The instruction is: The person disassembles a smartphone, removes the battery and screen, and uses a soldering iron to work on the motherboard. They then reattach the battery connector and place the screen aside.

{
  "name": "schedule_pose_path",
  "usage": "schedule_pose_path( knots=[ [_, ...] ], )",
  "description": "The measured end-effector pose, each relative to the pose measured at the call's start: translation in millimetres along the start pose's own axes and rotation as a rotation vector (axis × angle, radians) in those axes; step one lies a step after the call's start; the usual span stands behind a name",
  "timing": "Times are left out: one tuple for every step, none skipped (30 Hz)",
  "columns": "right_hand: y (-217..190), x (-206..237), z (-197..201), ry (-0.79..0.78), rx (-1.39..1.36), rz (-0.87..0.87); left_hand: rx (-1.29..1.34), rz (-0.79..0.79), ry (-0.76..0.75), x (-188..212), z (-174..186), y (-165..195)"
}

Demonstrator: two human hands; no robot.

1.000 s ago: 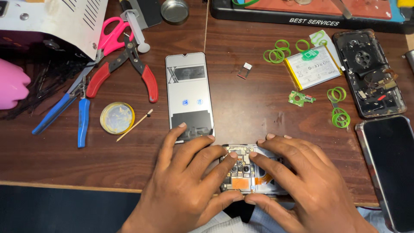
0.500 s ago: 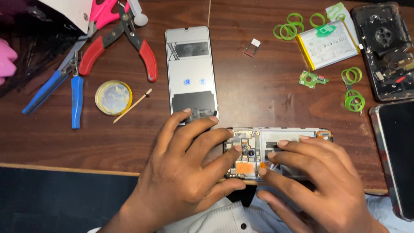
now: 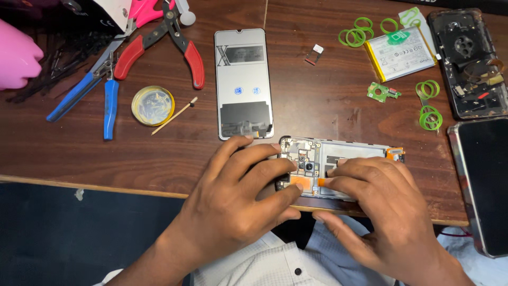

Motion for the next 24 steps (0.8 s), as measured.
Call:
schedule_pose_path(
  knots=[
    [-0.6, 0.1, 0.1, 0.004, 0.0, 0.003, 0.006, 0.003, 0.003, -0.4, 0.5, -0.2],
    [-2.0, 0.8, 0.4, 0.005, -0.001, 0.003, 0.016, 0.007, 0.001, -0.4, 0.7, 0.2],
    [-3.8, 1.6, 0.0, -0.007, 0.008, 0.008, 0.027, 0.012, -0.001, -0.1, 0.6, 0.5],
    [-5.0, 1.8, -0.9, -0.017, 0.021, 0.014, 0.036, 0.013, -0.002, 0.0, 0.2, 0.4],
    [-6.0, 1.7, -1.7, -0.026, 0.033, 0.021, 0.031, 0.011, -0.001, 0.1, -0.5, 0.4],
    [-7.5, 2.0, -2.3, -0.035, 0.059, 0.036, 0.027, 0.011, -0.001, 0.9, -1.0, 0.7],
    [-9.0, 2.1, -2.9, -0.045, 0.083, 0.05, 0.023, 0.011, -0.002, 1.9, -1.4, 1.0],
    [-10.7, 2.4, -3.4, -0.057, 0.108, 0.064, 0.035, 0.009, -0.005, 2.7, -1.8, 1.2],
    [-12.4, 2.3, -3.5, -0.056, 0.119, 0.076, 0.044, 0.007, -0.006, 3.3, -1.6, 0.6],
    [-14.1, 2.4, -2.8, -0.052, 0.131, 0.089, 0.052, 0.002, -0.006, 2.9, -1.1, 0.1],
    [-16.3, 2.8, -1.4, -0.047, 0.143, 0.1, 0.059, 0.008, -0.004, 2.5, 0.2, 0.6],
    [-18.1, 3.2, 0.4, -0.039, 0.138, 0.095, 0.065, 0.009, 0.0, 1.5, 2.0, 2.5],
    [-19.7, 3.6, 2.9, -0.028, 0.138, 0.091, 0.072, 0.006, 0.007, -0.7, 3.6, 4.7],
    [-20.4, 4.9, 7.8, -0.019, 0.141, 0.087, 0.07, 0.01, 0.011, -3.2, 5.2, 7.3],
    [-21.9, 7.8, 17.2, 0.059, 0.106, 0.073, 0.069, 0.014, 0.013, -5.0, 7.8, 10.3],
    [-23.5, 12.0, 26.5, 0.14, 0.074, 0.06, 0.069, 0.014, 0.016, -7.5, 10.3, 11.9],
    [-22.1, 16.6, 36.1, 0.221, 0.043, 0.052, 0.083, 0.02, 0.02, -10.7, 11.6, 12.2],
    [-13.9, 22.2, 46.0, 0.289, 0.083, -0.057, 0.099, 0.032, 0.022, -12.4, 12.5, 13.3],
    [-5.1, 29.5, 55.4, 0.354, 0.116, -0.168, 0.115, 0.049, 0.019, -12.6, 13.5, 14.2],
    [3.0, 39.1, 64.2, 0.419, 0.145, -0.282, 0.128, 0.052, 0.026, -11.4, 15.7, 15.3],
    [9.1, 47.6, 71.1, 0.432, 0.162, -0.325, 0.141, 0.051, 0.032, -10.2, 17.5, 15.9],
    [18.4, 54.1, 78.9, 0.455, 0.185, -0.364, 0.156, 0.038, 0.043, -11.9, 17.8, 14.1],
    [28.3, 60.0, 88.0, 0.474, 0.208, -0.406, 0.146, 0.019, 0.056, -16.0, 16.2, 11.5],
    [37.8, 64.4, 97.7, 0.491, 0.23, -0.448, 0.14, 0.002, 0.067, -19.3, 15.3, 10.9]
  ],
)
Point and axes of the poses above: each hand's wrist, its own x-axis away from the middle knuckle, its own z-axis out of the back of the hand, y = z × x, the point moved 5 cm from there along -x, towards the middle knuckle, and after that the axes turned 1 degree about z, right-handed, at the moved point
